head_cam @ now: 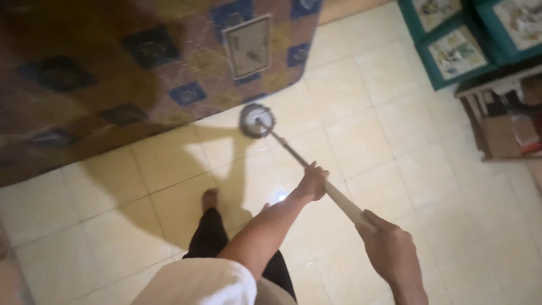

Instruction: Mopping the tiled floor using a rotating spin mop.

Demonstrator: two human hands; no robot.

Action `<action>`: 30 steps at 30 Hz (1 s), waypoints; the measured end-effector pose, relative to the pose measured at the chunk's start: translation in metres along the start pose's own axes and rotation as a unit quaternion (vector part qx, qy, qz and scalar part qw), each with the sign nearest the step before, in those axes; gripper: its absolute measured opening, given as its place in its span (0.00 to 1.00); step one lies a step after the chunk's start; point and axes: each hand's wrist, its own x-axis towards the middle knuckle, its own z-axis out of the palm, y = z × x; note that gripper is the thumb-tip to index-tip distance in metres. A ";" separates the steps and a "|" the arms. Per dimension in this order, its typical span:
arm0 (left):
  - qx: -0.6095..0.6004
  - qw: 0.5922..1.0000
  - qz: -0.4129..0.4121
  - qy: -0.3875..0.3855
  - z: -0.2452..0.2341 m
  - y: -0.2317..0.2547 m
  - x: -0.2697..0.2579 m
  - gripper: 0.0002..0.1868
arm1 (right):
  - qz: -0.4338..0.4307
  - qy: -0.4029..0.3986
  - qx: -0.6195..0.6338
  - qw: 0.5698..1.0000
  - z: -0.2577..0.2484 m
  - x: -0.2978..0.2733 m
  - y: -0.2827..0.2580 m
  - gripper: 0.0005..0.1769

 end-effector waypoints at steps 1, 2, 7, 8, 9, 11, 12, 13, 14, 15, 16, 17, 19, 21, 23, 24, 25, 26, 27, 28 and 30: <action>-0.003 1.000 0.008 -0.005 0.006 0.011 0.016 0.03 | 0.010 0.003 0.003 1.000 0.000 0.001 0.009 0.22; -0.016 0.999 0.023 -0.044 0.012 0.024 0.031 0.02 | 0.058 0.012 0.075 0.995 0.001 0.000 0.017 0.24; 0.005 0.986 0.042 -0.160 0.010 0.079 0.060 0.05 | 0.110 0.118 0.253 0.954 0.020 -0.003 0.045 0.28; 0.030 0.986 0.056 -0.155 0.005 0.082 0.064 0.06 | 0.052 0.195 0.210 0.957 0.024 0.002 0.047 0.23; 0.055 0.985 0.069 -0.150 -0.002 0.083 0.067 0.09 | -0.006 0.270 0.165 0.949 0.029 0.006 0.046 0.20; 0.027 0.986 0.055 -0.152 -0.008 0.084 0.066 0.08 | 0.045 0.247 0.170 0.953 0.014 0.009 0.036 0.17; -0.009 0.987 0.036 -0.155 -0.009 0.089 0.060 0.08 | 0.095 0.218 0.168 0.957 0.006 0.006 0.032 0.15; -0.013 0.987 0.034 -0.155 -0.017 0.091 0.054 0.08 | 0.095 0.217 0.163 0.958 0.001 0.004 0.032 0.15; -0.011 0.988 0.028 -0.153 -0.030 0.087 0.053 0.07 | 0.106 0.203 0.189 0.955 -0.004 0.006 0.029 0.16; -0.009 0.988 0.022 -0.150 -0.044 0.082 0.051 0.07 | 0.116 0.188 0.214 0.951 -0.008 0.007 0.023 0.16; -0.008 0.989 0.013 -0.144 -0.060 0.077 0.041 0.07 | 0.107 0.184 0.213 0.954 -0.009 0.006 0.019 0.16; 0.005 0.989 0.004 -0.150 -0.076 0.071 0.030 0.07 | 0.098 0.187 0.198 0.957 -0.009 0.004 0.013 0.16; 0.014 0.989 -0.017 -0.144 -0.106 0.057 0.003 0.07 | 0.075 0.187 0.175 0.964 -0.005 0.000 0.002 0.15; 0.000 0.992 -0.049 -0.113 -0.139 0.025 -0.033 0.07 | -0.011 0.243 0.128 0.961 0.012 -0.001 -0.016 0.15; -0.031 0.993 -0.097 -0.054 -0.162 -0.022 -0.071 0.08 | -0.081 0.224 0.211 0.948 0.046 0.011 -0.041 0.13; -0.068 0.988 -0.135 -0.007 -0.171 -0.042 -0.097 0.09 | -0.133 0.200 0.289 0.927 0.063 0.013 -0.051 0.12; -0.066 0.987 -0.147 0.003 -0.187 -0.064 -0.123 0.09 | -0.146 0.192 0.288 0.927 0.086 0.011 -0.069 0.12; -0.043 0.982 -0.182 -0.013 -0.203 -0.089 -0.149 0.11 | -0.172 0.144 0.333 0.916 0.110 0.010 -0.090 0.12; -0.021 0.976 -0.217 -0.029 -0.220 -0.114 -0.177 0.12 | -0.197 0.094 0.377 0.900 0.135 0.009 -0.111 0.13; -0.018 0.973 -0.229 -0.019 -0.224 -0.144 -0.208 0.12 | -0.210 0.084 0.376 0.899 0.160 -0.003 -0.136 0.13; -0.009 0.955 -0.296 -0.014 -0.228 -0.202 -0.270 0.10 | -0.238 -0.044 0.470 0.849 0.210 -0.027 -0.182 0.19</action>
